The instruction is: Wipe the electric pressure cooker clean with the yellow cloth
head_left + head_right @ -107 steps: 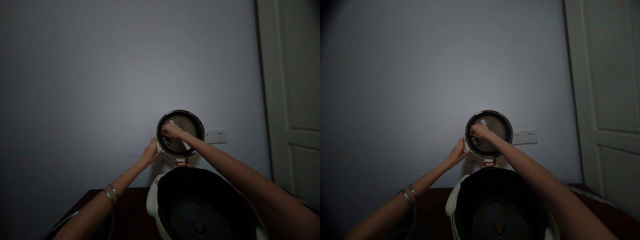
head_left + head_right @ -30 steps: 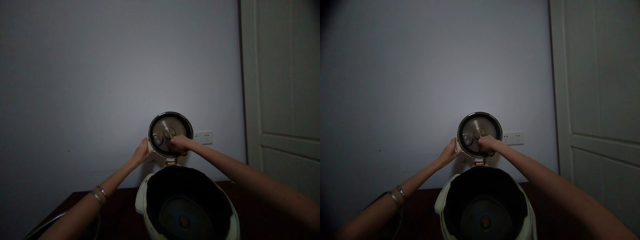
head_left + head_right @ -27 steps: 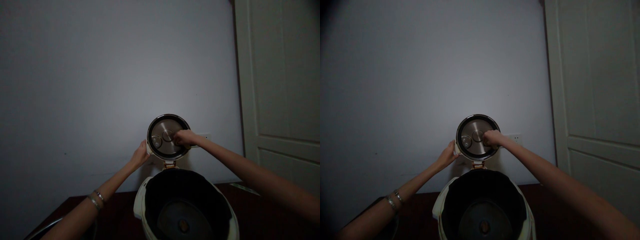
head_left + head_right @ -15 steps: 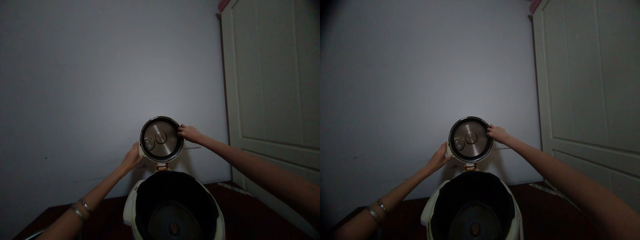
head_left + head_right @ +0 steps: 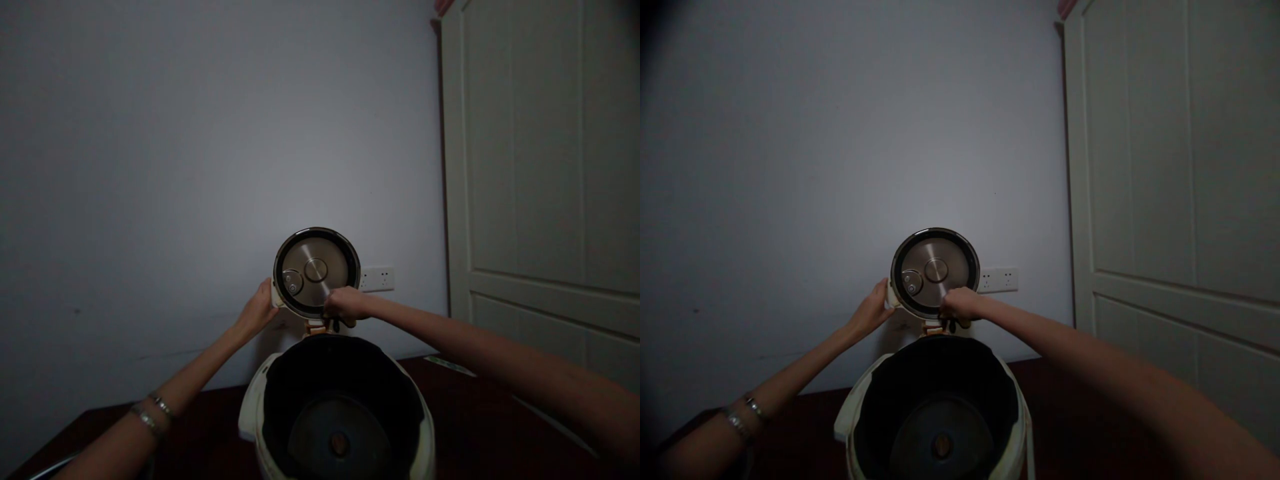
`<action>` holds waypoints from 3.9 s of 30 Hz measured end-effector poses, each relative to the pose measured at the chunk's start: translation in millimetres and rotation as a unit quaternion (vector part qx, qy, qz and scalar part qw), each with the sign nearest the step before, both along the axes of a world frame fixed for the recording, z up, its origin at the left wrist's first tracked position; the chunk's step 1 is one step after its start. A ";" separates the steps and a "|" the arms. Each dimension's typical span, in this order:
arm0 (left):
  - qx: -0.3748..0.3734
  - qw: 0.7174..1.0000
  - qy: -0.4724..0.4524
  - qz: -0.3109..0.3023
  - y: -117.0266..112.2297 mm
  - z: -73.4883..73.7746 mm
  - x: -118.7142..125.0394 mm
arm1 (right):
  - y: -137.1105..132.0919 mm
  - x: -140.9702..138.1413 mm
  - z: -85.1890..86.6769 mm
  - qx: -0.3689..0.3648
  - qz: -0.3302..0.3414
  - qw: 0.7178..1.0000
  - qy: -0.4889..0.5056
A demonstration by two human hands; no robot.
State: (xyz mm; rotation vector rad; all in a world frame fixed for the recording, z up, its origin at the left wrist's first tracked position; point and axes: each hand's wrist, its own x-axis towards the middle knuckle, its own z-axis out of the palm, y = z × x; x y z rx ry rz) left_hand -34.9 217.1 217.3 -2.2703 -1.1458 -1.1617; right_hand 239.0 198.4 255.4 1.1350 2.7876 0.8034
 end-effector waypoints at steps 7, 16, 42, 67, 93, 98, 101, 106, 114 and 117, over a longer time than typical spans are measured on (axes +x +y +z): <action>-0.010 1.000 0.004 -0.001 -0.7 -0.2 -2.0 | 8.2 13.9 -2.6 0.043 0.051 0.995 -0.070; -0.009 1.000 -0.010 -0.015 -0.5 -1.3 -2.6 | 5.4 64.0 45.5 0.141 0.030 0.984 -0.101; -0.003 1.000 -0.004 -0.031 -2.6 0.3 -3.4 | 14.5 60.9 50.3 0.211 -0.035 0.975 -0.066; -0.021 0.999 -0.010 -0.031 -3.6 0.2 -1.9 | 1.7 34.7 -6.4 0.151 -0.097 0.983 0.041; -0.040 0.999 0.004 -0.010 3.3 -4.7 -4.4 | 55.5 -93.2 87.5 0.143 0.021 0.897 0.417; -0.057 0.998 0.010 0.013 -0.3 -0.6 -2.8 | 42.2 -112.9 63.6 0.110 0.049 0.923 0.365; -0.053 0.998 0.010 0.011 0.4 -0.1 -4.1 | 35.2 -118.2 55.2 0.103 0.048 0.932 0.345; -0.038 0.999 0.017 -0.001 0.0 -0.3 -5.4 | 41.4 -105.7 75.1 0.132 -0.004 0.908 0.397; -0.034 0.999 0.006 -0.013 -0.7 -0.2 -4.7 | 46.0 -103.9 83.5 0.140 -0.028 0.887 0.440; -0.035 0.999 0.002 -0.010 0.3 -0.4 -5.1 | 35.0 -110.8 68.6 0.128 0.012 0.902 0.412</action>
